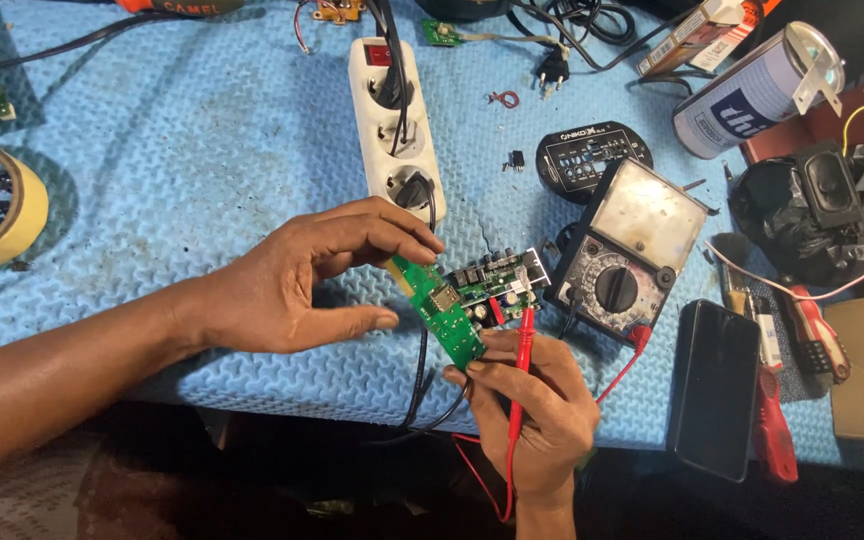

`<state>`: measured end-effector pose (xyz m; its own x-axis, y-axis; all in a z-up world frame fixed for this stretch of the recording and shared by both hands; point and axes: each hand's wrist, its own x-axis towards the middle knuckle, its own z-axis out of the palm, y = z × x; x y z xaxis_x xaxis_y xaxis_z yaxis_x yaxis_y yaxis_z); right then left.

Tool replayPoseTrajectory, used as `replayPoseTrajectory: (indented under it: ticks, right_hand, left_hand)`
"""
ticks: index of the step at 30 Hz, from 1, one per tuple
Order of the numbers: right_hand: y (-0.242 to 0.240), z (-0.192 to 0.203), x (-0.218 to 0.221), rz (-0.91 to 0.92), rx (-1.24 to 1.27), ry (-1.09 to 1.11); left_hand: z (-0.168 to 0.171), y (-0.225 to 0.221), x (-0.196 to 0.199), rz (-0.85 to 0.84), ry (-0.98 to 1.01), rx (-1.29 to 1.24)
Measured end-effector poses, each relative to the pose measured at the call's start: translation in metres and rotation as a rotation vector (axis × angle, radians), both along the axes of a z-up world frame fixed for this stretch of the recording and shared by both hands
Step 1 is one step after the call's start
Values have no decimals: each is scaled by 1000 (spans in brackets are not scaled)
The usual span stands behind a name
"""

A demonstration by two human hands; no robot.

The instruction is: Testing components on a circuit board using a multimeter for diagnostic purposes.

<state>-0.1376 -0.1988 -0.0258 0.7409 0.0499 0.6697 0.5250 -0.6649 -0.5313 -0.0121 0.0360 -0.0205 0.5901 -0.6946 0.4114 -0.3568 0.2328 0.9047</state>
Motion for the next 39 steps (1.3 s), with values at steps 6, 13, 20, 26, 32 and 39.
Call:
replayPoseTrajectory:
  ticks: [6,13,20,26,32,39]
  right_hand:
    - [-4,-6,-1,36,18,8]
    - [-3,-4,-1,17,-6,19]
    - [-4,-7,-1,27,1,2]
    - [-4,-9,-1,20,11,-16]
    - [-4,-8,-1,23,0,-7]
    - [-4,-7,0,37,8,-16]
  left_hand:
    - [-2,-5,1,93,19,9]
    - [-2,-5,2,115,-23,40]
    - [-5,-6,2,138,-64,49]
    - [-4,-7,2,131,-49,43]
    - [-4,-6,3,139,-85,48]
    - [-3,-8,2,130,-16,55]
